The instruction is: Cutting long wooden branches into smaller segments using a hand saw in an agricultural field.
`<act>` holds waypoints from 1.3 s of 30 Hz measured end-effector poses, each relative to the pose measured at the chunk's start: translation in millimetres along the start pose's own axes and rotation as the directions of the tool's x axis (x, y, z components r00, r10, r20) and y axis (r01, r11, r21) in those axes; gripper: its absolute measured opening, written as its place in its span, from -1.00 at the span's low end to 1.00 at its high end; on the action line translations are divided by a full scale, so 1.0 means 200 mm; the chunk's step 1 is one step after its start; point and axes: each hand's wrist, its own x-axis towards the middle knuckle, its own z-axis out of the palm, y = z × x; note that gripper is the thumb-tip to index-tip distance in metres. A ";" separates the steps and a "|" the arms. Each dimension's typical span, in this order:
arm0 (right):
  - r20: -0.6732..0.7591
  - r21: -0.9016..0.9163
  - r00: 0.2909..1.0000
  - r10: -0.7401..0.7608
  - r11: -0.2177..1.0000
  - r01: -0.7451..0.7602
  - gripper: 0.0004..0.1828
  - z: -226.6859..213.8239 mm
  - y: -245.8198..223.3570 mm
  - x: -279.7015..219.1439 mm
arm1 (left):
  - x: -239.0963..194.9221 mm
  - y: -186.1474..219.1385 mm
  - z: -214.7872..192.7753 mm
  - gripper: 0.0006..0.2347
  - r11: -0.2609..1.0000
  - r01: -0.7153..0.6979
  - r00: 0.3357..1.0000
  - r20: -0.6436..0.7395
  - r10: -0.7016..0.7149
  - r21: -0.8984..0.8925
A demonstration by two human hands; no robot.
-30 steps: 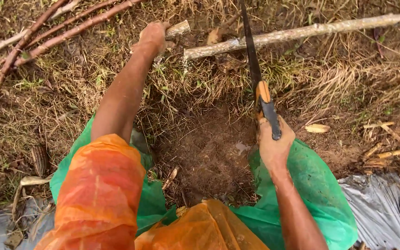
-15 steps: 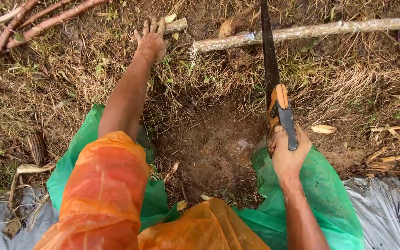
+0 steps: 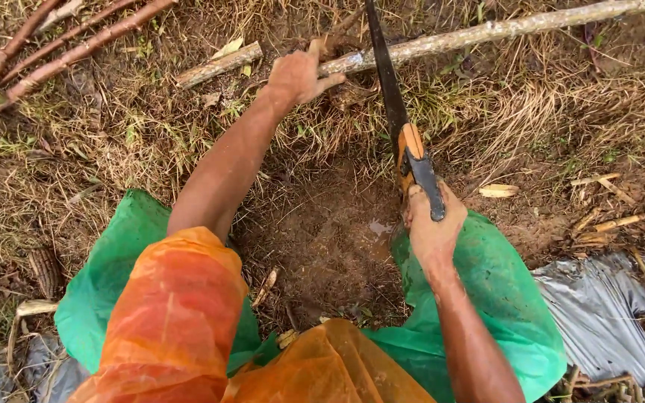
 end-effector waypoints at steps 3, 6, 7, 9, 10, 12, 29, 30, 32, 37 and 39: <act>-0.057 -0.010 0.998 0.021 1.000 -0.022 -0.71 0.01 -0.03 -0.02 | 0.00 -0.05 0.06 -0.14 0.998 -0.056 0.996 -0.073 0.056 -0.001; -0.062 0.002 0.998 0.008 1.000 -0.008 -0.71 0.00 -0.05 -0.06 | -0.05 -0.05 0.04 -0.12 0.988 -0.113 0.977 -0.171 0.131 0.109; -0.060 0.078 0.998 0.001 0.997 0.004 -0.73 0.00 -0.05 -0.09 | -0.07 -0.04 0.01 -0.20 0.978 -0.125 0.966 -0.204 0.159 0.169; -0.056 0.156 0.998 -0.011 0.988 0.019 -0.75 -0.01 -0.06 -0.13 | -0.10 -0.01 -0.05 -0.24 0.964 -0.129 0.953 -0.240 0.185 0.231; -0.057 0.133 0.998 -0.041 0.990 0.049 -0.73 -0.01 -0.08 -0.14 | -0.12 0.00 -0.08 -0.25 0.961 -0.158 0.938 -0.271 0.217 0.225; -0.058 0.112 0.995 -0.077 0.990 0.084 -0.72 -0.01 -0.10 -0.19 | -0.17 0.03 -0.15 -0.26 0.957 -0.185 0.918 -0.307 0.249 0.222; 0.091 0.057 0.969 -0.230 0.972 0.226 -0.70 0.27 0.01 -0.36 | -0.60 -0.48 -0.17 -0.32 0.979 -0.020 0.979 -0.195 0.060 0.204; 0.096 0.044 0.966 -0.239 0.971 0.236 -0.70 0.29 0.04 -0.33 | -0.61 -0.45 -0.18 -0.32 0.982 -0.019 0.977 -0.205 0.058 0.190; 0.000 0.158 0.952 -0.305 0.941 0.301 -0.71 0.34 0.13 -0.28 | -0.65 -0.43 -0.18 -0.46 0.979 0.001 0.991 -0.128 0.025 0.203; 0.051 0.098 0.958 -0.281 0.956 0.275 -0.72 0.44 0.14 -0.29 | -0.51 -0.58 -0.03 -0.42 0.995 -0.036 0.991 -0.124 0.047 0.094; 0.065 0.085 0.959 -0.275 0.959 0.269 -0.72 0.47 0.12 -0.31 | -0.47 -0.60 0.01 -0.43 0.995 -0.043 0.990 -0.130 0.054 0.086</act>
